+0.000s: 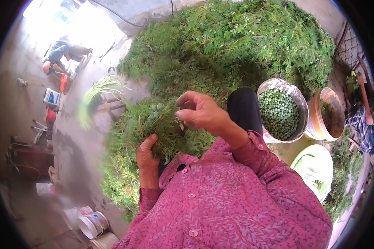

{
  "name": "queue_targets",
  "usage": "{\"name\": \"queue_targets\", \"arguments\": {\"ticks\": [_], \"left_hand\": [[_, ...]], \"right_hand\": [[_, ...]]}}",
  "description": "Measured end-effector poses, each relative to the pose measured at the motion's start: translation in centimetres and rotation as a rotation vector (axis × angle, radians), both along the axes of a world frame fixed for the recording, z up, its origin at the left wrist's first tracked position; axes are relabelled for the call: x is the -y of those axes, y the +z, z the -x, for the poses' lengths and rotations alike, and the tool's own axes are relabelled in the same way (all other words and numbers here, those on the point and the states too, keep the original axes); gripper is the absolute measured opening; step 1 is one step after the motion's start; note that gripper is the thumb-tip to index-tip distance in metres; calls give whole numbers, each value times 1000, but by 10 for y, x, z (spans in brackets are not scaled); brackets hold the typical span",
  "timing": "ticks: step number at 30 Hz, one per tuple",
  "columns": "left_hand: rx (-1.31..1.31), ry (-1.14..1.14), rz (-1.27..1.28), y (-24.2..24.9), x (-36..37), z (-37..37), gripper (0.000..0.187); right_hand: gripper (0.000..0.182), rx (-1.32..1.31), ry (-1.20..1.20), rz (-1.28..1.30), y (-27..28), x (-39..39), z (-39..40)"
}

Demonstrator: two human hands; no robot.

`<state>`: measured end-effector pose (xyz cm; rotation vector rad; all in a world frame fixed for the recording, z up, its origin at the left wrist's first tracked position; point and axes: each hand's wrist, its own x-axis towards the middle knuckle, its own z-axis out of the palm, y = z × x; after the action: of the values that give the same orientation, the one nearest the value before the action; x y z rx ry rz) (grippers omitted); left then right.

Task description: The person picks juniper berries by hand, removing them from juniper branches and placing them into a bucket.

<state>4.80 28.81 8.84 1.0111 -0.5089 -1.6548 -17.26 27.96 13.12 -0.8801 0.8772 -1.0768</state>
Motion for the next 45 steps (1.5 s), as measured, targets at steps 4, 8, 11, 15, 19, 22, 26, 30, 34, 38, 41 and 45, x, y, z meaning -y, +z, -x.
{"name": "queue_targets", "arguments": {"ticks": [4, 8, 11, 15, 19, 22, 26, 30, 34, 38, 41, 45], "left_hand": [[100, -16, 132, 2, -2, 3, 43], [180, -21, 121, -6, -3, -3, 44], [125, -46, 127, -4, -3, 0, 42], [147, -75, 126, -2, -3, 5, 41], [129, -57, 83, 2, 0, -2, 42], [117, -49, 91, 12, -3, -1, 45], [134, -55, 105, 17, -4, 5, 48], [173, -104, 163, 9, -1, 10, 49], [258, -163, 138, 10, 3, 16, 50], [325, -213, 202, 25, -1, 23, 48], [323, -186, 164, 32, -6, 25, 48], [307, -219, 186, 33, -6, 21, 47]], "right_hand": [[21, -275, -103, 312, -9, 4, -16], [20, -222, -138, 331, -15, 8, -18], [18, -1, -20, 59, -5, 3, -6], [14, 152, -89, -11, -14, 0, 4], [9, -194, -607, 148, -5, -4, 43], [7, -243, -907, 369, -17, -13, 104], [19, -1592, -954, 321, -70, -54, 189], [24, -1367, -802, 290, -67, -65, 175], [19, -579, -472, 348, -11, -40, 101], [31, -528, -200, 490, 23, -27, 47], [31, -620, -110, 550, 25, -17, 30], [26, -587, 9, 482, 14, -14, 24]]}}
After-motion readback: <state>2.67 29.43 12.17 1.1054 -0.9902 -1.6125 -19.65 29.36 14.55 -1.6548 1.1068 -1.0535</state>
